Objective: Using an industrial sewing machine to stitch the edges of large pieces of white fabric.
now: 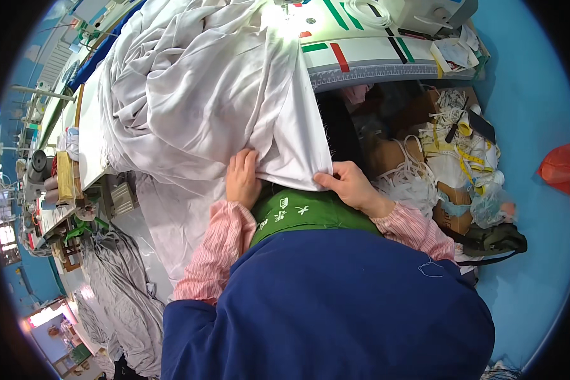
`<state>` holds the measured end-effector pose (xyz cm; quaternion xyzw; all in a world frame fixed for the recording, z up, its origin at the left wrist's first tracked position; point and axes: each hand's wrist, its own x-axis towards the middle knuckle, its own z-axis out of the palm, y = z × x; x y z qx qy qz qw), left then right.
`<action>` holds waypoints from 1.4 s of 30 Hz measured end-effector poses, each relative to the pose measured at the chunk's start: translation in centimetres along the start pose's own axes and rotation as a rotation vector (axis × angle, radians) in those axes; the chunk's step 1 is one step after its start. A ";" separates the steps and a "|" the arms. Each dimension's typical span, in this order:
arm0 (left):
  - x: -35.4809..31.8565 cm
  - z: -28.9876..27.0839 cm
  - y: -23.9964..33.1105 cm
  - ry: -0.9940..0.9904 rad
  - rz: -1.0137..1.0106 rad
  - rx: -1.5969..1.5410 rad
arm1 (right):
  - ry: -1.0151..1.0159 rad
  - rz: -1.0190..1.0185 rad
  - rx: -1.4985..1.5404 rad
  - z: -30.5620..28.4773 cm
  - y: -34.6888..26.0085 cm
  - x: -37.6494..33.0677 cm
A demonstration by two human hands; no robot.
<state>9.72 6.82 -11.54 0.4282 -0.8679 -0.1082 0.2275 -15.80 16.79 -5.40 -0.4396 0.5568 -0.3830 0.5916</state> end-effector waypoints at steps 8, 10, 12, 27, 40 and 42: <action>-1.0 -1.4 2.2 0.058 -0.153 -0.300 | 0.011 -0.127 -0.018 0.2 -0.4 -2.4; 1.0 -1.1 3.7 0.139 -0.126 -0.276 | -0.001 -0.114 -0.030 0.1 -0.3 -2.4; 1.2 0.2 3.0 0.187 -0.013 0.051 | -0.014 -0.120 -0.026 0.0 -0.3 -2.7; 5.8 -10.0 13.9 -0.248 0.311 -0.343 | -0.145 -0.185 0.153 -0.7 -0.4 -4.9; 10.8 -8.0 13.5 -0.543 0.842 -0.283 | -0.116 -0.565 -0.253 -2.2 -1.0 -4.2; 11.4 -8.4 13.4 -0.601 0.869 -0.275 | -0.135 -0.617 -0.251 -2.1 -1.6 -4.2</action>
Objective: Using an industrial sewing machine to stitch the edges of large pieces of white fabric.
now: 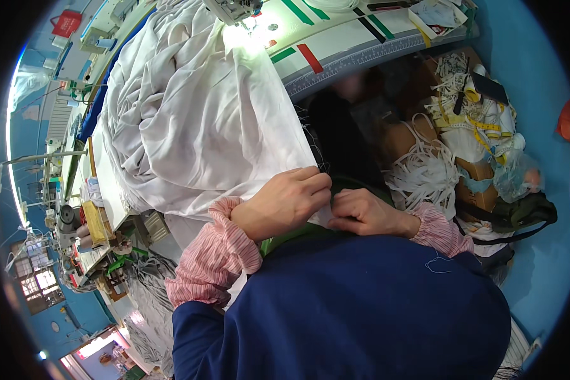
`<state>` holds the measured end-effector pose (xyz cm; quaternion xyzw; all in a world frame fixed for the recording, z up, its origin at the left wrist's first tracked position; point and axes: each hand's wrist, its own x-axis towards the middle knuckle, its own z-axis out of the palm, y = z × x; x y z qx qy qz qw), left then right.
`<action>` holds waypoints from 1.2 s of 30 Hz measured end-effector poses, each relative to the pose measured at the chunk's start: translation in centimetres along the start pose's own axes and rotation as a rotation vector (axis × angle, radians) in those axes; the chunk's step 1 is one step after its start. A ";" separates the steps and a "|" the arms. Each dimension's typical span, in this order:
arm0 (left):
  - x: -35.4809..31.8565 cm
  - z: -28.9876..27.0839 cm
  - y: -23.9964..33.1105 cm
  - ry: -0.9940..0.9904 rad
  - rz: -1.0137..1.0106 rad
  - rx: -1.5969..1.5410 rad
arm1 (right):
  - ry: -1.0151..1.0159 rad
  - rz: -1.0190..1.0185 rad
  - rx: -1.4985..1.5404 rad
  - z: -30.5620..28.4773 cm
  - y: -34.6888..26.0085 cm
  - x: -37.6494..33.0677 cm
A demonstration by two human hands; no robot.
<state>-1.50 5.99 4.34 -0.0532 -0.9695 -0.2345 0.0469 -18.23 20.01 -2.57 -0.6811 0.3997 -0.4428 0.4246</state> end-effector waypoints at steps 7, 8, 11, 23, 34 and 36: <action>-0.6 -1.8 -0.5 -0.001 0.055 -0.070 | -0.107 -0.087 -0.045 -4.3 0.1 2.8; -0.4 -1.8 -0.7 0.000 0.058 -0.071 | 0.146 -0.158 -0.287 -5.2 0.0 4.3; 0.1 -1.4 -0.9 0.029 0.069 -0.088 | 0.297 -0.341 -0.558 -5.7 -0.3 7.6; -0.1 -1.0 -14.9 0.407 -0.448 0.434 | 0.362 -0.119 -0.405 -3.5 6.3 6.2; 0.4 -4.2 -21.0 0.376 -0.463 0.392 | 0.406 -0.085 -0.336 -5.3 8.1 11.4; 0.6 -4.6 -22.1 0.371 -0.446 0.385 | 0.415 -0.082 -0.344 -5.6 8.2 12.4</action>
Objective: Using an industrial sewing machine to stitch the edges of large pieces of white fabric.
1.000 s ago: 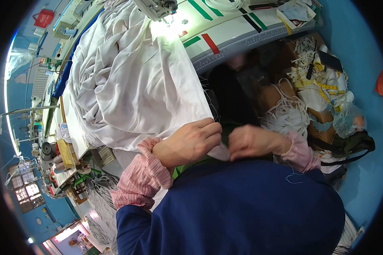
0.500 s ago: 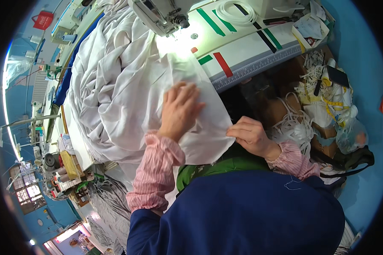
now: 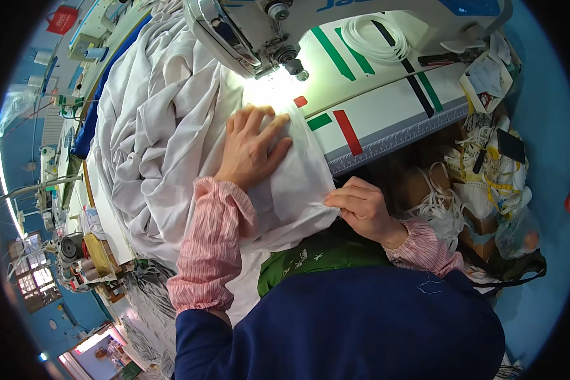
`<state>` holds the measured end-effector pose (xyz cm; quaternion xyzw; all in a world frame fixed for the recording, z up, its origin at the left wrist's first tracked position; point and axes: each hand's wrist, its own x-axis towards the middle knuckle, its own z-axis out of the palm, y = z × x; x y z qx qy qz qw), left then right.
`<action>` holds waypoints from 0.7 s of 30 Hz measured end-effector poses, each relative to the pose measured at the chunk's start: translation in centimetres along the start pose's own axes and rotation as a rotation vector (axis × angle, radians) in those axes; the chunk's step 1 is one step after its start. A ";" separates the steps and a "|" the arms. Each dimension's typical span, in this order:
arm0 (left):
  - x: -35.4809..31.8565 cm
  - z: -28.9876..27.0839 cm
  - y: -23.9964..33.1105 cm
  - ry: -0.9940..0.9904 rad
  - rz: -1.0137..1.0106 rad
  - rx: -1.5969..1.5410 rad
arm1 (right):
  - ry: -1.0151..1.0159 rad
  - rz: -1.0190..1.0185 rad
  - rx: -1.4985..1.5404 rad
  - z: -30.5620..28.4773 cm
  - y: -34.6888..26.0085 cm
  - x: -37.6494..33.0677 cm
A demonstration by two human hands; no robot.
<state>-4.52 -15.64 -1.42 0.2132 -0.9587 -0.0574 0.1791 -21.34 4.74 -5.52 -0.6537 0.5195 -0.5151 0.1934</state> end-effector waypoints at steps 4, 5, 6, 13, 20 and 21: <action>1.4 -0.1 -2.0 0.006 0.031 -0.011 | 0.054 0.002 -0.034 0.4 0.4 1.9; 1.8 -0.3 -2.5 -0.007 0.031 -0.010 | 0.051 0.003 -0.034 0.4 0.4 2.5; 2.0 -0.2 -3.1 -0.007 0.029 -0.011 | 0.042 0.011 -0.058 0.4 0.3 3.2; 4.3 -0.2 -6.6 0.081 0.271 0.003 | 0.007 0.079 -0.167 0.4 0.3 6.9; 4.6 -0.3 -8.0 0.077 0.230 0.108 | 0.093 0.164 -0.193 0.4 0.1 8.0; 4.1 -0.6 -7.9 0.087 0.225 0.114 | 0.102 0.170 -0.145 0.1 -0.3 7.8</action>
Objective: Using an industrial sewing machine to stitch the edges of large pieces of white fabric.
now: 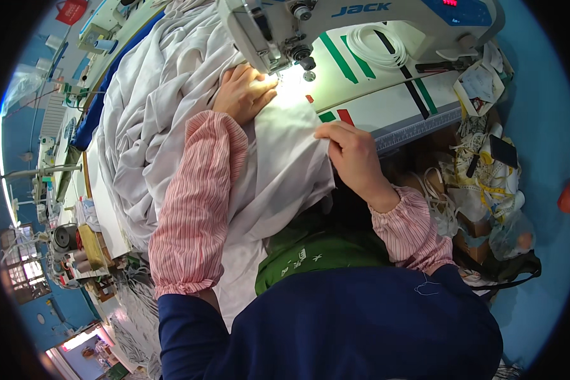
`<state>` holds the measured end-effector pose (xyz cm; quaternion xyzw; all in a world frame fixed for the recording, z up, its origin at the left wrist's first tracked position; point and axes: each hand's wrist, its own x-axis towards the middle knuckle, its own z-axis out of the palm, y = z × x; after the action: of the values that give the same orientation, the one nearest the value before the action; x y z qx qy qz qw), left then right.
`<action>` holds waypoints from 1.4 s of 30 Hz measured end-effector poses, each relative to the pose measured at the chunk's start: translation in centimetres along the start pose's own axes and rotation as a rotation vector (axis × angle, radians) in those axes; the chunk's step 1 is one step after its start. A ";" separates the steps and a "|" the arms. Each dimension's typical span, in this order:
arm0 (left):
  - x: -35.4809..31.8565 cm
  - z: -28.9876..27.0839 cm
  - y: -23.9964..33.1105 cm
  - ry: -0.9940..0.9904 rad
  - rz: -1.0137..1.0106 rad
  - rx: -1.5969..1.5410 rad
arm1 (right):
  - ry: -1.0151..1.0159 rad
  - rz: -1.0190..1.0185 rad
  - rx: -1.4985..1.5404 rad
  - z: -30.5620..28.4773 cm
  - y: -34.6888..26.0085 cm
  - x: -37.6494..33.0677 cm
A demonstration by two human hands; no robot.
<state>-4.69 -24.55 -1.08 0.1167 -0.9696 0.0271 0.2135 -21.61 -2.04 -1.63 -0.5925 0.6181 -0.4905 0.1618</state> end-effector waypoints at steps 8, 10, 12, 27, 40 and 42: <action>-7.2 -8.3 10.5 -0.012 -0.299 -0.127 | 0.091 0.052 0.112 -0.4 -0.3 -7.4; -12.2 -10.5 14.9 0.085 -0.405 -0.239 | -0.084 0.258 0.346 0.2 -0.8 -9.8; -18.3 -9.9 18.4 0.169 -0.550 -0.270 | -0.089 0.384 0.525 2.7 -1.1 -10.5; -38.7 -12.7 21.5 0.550 -1.104 -0.001 | -1.331 0.275 0.490 10.6 -11.1 -10.2; -26.5 -14.2 6.0 -0.036 -0.553 -0.031 | 0.337 0.584 1.426 -0.5 -0.2 -1.7; -26.4 -13.5 5.3 -0.054 -0.537 -0.009 | 0.064 0.529 1.395 1.5 -0.9 -6.1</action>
<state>22.81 -12.34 0.09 0.3696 -0.9092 -0.0377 0.1878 -18.36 2.92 -3.93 -0.1692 0.2899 -0.7306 0.5946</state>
